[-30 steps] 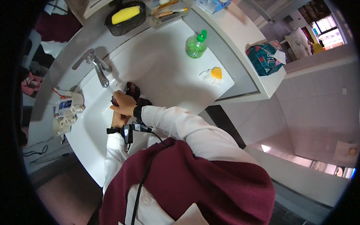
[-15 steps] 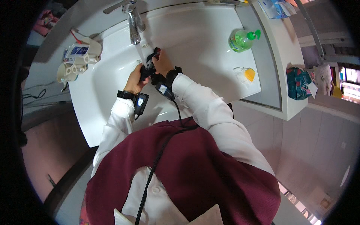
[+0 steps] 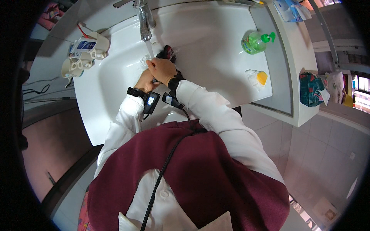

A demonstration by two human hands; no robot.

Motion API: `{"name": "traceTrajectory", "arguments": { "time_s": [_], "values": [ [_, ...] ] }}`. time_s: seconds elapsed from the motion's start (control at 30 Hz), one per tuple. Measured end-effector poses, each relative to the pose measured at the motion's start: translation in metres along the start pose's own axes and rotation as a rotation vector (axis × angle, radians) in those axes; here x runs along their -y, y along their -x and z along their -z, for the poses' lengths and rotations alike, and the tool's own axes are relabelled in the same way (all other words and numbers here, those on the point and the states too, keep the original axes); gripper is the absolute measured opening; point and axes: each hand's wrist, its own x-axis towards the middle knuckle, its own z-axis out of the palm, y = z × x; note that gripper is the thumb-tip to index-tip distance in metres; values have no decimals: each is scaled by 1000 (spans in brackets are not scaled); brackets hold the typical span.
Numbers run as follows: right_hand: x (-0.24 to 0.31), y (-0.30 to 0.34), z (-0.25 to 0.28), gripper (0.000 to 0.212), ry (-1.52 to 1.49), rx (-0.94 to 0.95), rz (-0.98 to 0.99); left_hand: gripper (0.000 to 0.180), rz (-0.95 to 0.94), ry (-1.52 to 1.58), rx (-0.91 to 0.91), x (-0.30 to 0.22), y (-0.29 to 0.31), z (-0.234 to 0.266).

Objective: The person washes several small pieces of clothing by hand in a bathroom sink. They scrub the items with soap, rinse them under running water, and wring out the excess water. The person handles each item individually, repeating the washing and rinsing steps for each piece.

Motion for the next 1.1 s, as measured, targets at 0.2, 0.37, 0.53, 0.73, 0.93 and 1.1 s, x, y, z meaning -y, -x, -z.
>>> {"name": "traceTrajectory", "arguments": {
  "time_s": [0.2,0.37,0.53,0.73,0.93,1.1],
  "values": [
    [-17,-12,2,23,-99,-131,-229,27,302,385,-17,-31,2,-7],
    [16,3,16,20,-219,-206,112,27,385,697,-115,-8,-14,-4],
    [23,3,16,34,-33,79,-41,26,-144,149,80,0,-13,-2],
    [-12,-9,17,48,64,46,-208,27,349,572,44,-32,-6,-4],
    [-32,-2,37,39,-435,444,-264,20,314,635,-164,-25,-16,20],
    [-31,-5,47,37,-834,270,-470,21,359,667,-145,3,-26,39]
  ]
}}
